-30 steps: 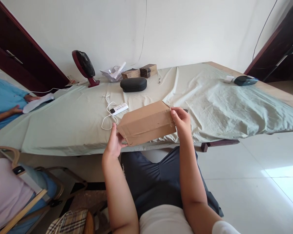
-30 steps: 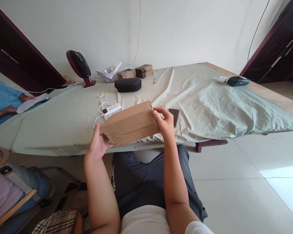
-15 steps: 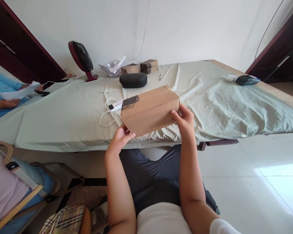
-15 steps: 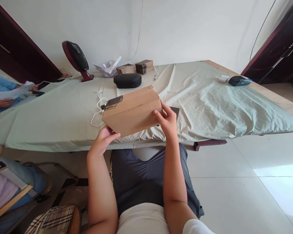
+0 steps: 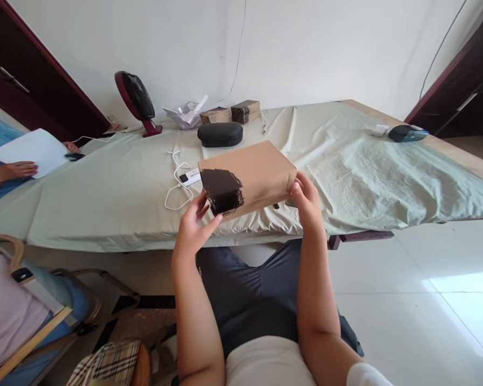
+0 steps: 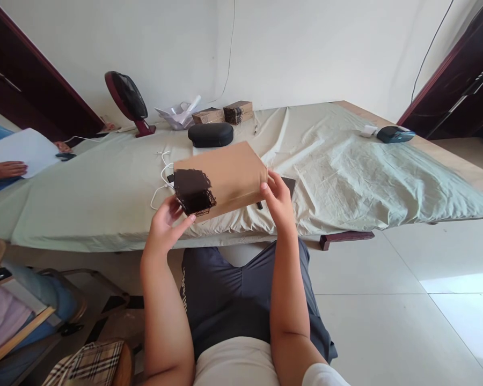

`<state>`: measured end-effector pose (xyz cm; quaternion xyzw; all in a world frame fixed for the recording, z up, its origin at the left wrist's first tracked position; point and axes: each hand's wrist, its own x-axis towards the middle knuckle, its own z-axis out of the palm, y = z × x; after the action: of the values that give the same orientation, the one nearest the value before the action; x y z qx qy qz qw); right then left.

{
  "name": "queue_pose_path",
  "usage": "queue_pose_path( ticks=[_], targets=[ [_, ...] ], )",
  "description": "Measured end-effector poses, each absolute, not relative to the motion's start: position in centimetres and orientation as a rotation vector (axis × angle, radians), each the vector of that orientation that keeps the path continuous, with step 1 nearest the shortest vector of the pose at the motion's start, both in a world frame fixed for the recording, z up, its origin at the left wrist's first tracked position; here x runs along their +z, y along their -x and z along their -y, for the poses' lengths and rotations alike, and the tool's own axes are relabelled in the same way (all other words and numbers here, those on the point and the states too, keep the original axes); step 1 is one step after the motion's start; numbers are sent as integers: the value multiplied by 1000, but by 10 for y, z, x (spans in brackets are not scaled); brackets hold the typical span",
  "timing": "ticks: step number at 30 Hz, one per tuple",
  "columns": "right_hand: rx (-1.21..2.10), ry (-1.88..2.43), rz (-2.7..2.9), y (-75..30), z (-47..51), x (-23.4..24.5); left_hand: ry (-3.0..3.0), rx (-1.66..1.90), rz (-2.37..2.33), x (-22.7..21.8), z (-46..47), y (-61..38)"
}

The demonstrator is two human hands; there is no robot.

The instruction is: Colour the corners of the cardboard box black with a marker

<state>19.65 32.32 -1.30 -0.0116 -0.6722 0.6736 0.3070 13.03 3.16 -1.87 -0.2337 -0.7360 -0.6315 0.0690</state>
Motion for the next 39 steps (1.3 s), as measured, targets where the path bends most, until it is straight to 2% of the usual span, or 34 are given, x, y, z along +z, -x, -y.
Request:
queue_pose_path(
  ticks=[4,7,13,17,22,27,33,39],
  targets=[
    [1822,298,1691,-188,-318,-17,922,-1570,2186,-22,-34,-130],
    [1842,412,1637,-184,-318,-20,959,-1636,2198,-18,-38,-133],
    [1901,137,1744,-189,-323,-17,563,-1865,2109,-11,-50,-137],
    [1856,83,1819,-192,-327,-19,613,-1780,2157,-14,-41,-135],
    [2115,199,1687,-190,-331,-27,812,-1564,2180,-18,-25,-131],
    [2140,164,1700,-189,-338,-29,746,-1299,2019,-17,-28,-123],
    [2235,-53,1718,-202,-349,-27,693,-1685,2105,-15,-29,-126],
    [2147,45,1822,-198,-348,-30,709,-1644,2225,2,-30,-140]
  ],
)
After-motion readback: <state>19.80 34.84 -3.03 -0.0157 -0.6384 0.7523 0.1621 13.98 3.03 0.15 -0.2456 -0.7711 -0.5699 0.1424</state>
